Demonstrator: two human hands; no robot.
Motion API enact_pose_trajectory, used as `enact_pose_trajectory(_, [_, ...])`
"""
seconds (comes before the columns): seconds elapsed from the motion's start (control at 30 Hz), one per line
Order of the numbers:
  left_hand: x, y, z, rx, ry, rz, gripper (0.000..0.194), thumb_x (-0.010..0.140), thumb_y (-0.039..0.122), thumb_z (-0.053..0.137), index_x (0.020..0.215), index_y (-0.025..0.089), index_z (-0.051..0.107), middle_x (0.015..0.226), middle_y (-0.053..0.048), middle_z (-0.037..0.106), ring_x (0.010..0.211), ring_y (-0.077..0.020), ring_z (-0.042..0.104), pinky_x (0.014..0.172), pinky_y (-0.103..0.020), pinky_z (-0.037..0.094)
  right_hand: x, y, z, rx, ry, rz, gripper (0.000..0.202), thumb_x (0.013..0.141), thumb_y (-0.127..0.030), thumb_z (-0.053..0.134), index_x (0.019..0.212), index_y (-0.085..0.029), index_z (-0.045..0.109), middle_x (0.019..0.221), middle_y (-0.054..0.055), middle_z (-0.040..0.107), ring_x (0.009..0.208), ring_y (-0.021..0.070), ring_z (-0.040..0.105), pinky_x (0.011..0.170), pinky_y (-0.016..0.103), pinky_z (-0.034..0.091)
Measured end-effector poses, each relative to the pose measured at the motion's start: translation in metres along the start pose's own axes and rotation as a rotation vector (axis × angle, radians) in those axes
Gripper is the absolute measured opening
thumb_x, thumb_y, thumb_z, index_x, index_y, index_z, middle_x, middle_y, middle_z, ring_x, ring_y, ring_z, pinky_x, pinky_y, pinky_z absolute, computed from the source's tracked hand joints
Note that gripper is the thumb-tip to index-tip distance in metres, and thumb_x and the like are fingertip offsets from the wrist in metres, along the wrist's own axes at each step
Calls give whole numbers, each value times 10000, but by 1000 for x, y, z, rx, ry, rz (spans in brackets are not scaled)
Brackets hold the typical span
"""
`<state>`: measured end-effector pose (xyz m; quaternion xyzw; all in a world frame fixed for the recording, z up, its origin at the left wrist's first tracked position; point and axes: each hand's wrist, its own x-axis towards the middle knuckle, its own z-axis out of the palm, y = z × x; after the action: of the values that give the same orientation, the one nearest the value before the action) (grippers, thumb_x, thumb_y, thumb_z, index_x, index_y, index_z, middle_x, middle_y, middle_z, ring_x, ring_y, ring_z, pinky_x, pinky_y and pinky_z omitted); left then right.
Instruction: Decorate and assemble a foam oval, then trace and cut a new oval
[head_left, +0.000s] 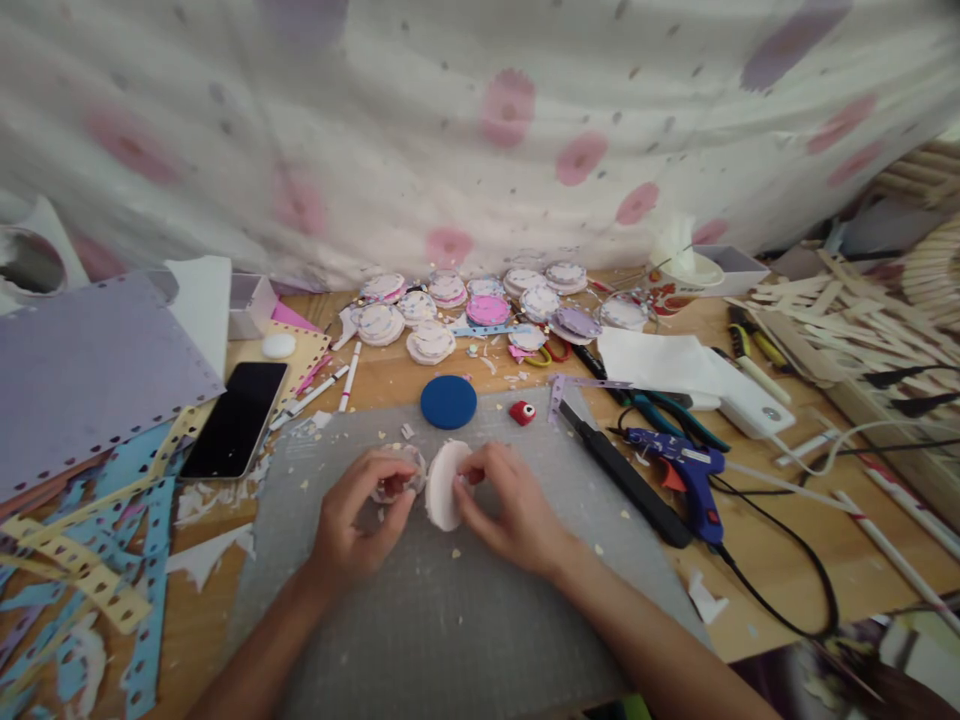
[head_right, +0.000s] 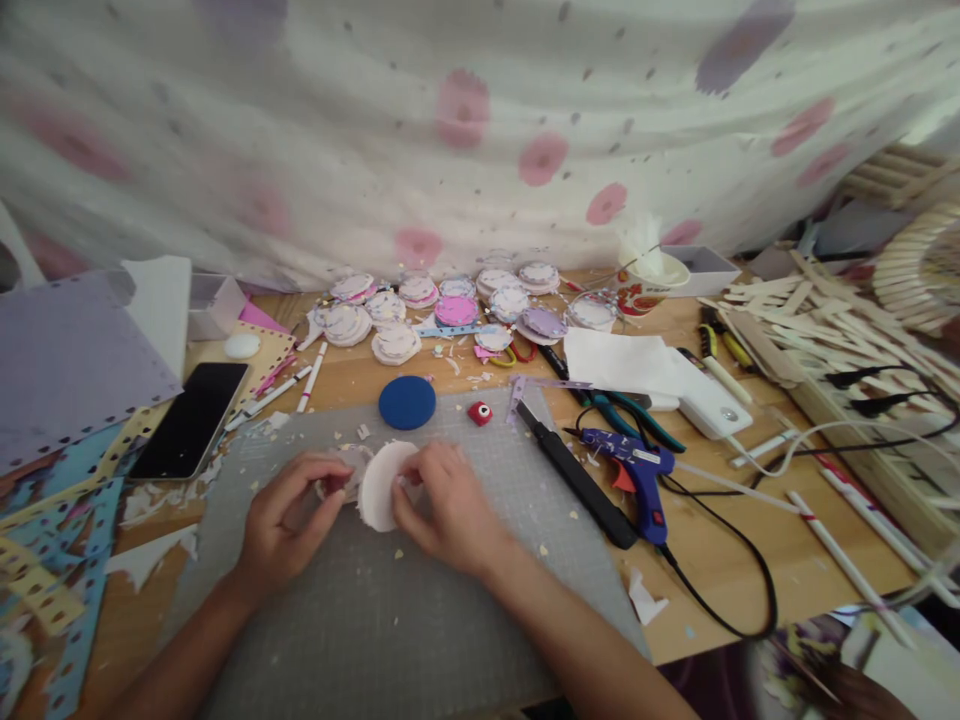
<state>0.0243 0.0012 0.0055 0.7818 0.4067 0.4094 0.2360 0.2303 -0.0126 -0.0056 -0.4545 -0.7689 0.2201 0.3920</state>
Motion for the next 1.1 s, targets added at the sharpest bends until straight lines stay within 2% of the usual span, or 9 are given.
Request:
enact_pose_trajectory(0.07, [-1,1,-3,36,-55,60,339,799,256,629,1122,218,534,1043,-75,605,961,-224,584,844,-363,480,-1,-2,0,94,10,24,52,878,-196,524,927,-202,507,826,44,575,777,176,538,706,328,452])
enact_pose_trajectory(0.13, [0,2,-4,91,-116,108,638,718,365,721,1270,211,440,1216,-125,550,1119,-288,525,954,-439,429,-1,-4,-1,204,17,50,66,889,-202,527,955,-205,531,848,42,588,792,166,555,723,319,468])
enact_pose_trajectory(0.23, [2,4,-3,173,-158,159,912,630,487,775,1371,208,323,1322,-162,491,1197,-335,476,1018,-497,366,-2,-8,0,332,8,76,81,896,-220,541,973,-205,563,869,39,606,806,156,575,735,306,487])
enact_pose_trajectory(0.4, [2,4,-1,218,-158,188,910,617,550,755,1362,254,324,1252,-129,563,1166,-334,517,1049,-516,320,-2,-11,2,401,-16,60,87,889,-234,573,970,-206,585,856,32,617,800,153,590,739,305,504])
enact_pose_trajectory(0.7, [-4,-1,-4,107,-154,149,970,506,638,778,1303,232,403,1196,-123,587,1146,-337,523,1070,-543,299,-3,-6,0,333,-57,-207,217,908,-124,530,1081,-248,571,983,58,639,935,177,591,786,343,504])
enact_pose_trajectory(0.87, [-2,1,-4,107,-153,178,998,469,567,835,1307,227,411,1186,-120,596,1137,-324,525,1057,-525,326,-4,-5,5,277,-29,-131,61,889,-237,596,917,-211,548,810,28,611,769,162,563,687,311,460])
enact_pose_trajectory(0.97, [-3,1,-4,91,-142,197,976,479,555,838,1307,242,428,1182,-111,606,1126,-324,538,1052,-525,333,-5,-6,6,219,-93,-101,151,937,-272,501,799,-209,511,715,9,543,699,159,507,641,301,421])
enact_pose_trajectory(1.03, [-7,-1,-5,-8,-88,133,942,496,556,831,1299,251,444,1201,-114,600,1132,-332,537,1046,-537,341,-4,-6,5,206,-114,-91,208,964,-240,413,775,-210,494,692,8,515,688,160,485,644,303,417])
enact_pose_trajectory(1.1, [-10,-4,-7,-239,67,-92,935,475,609,812,1273,253,479,1208,-117,600,1127,-340,543,1014,-527,391,-2,-7,5,201,-86,-70,174,958,-199,389,830,-205,506,747,26,542,743,169,502,694,317,438])
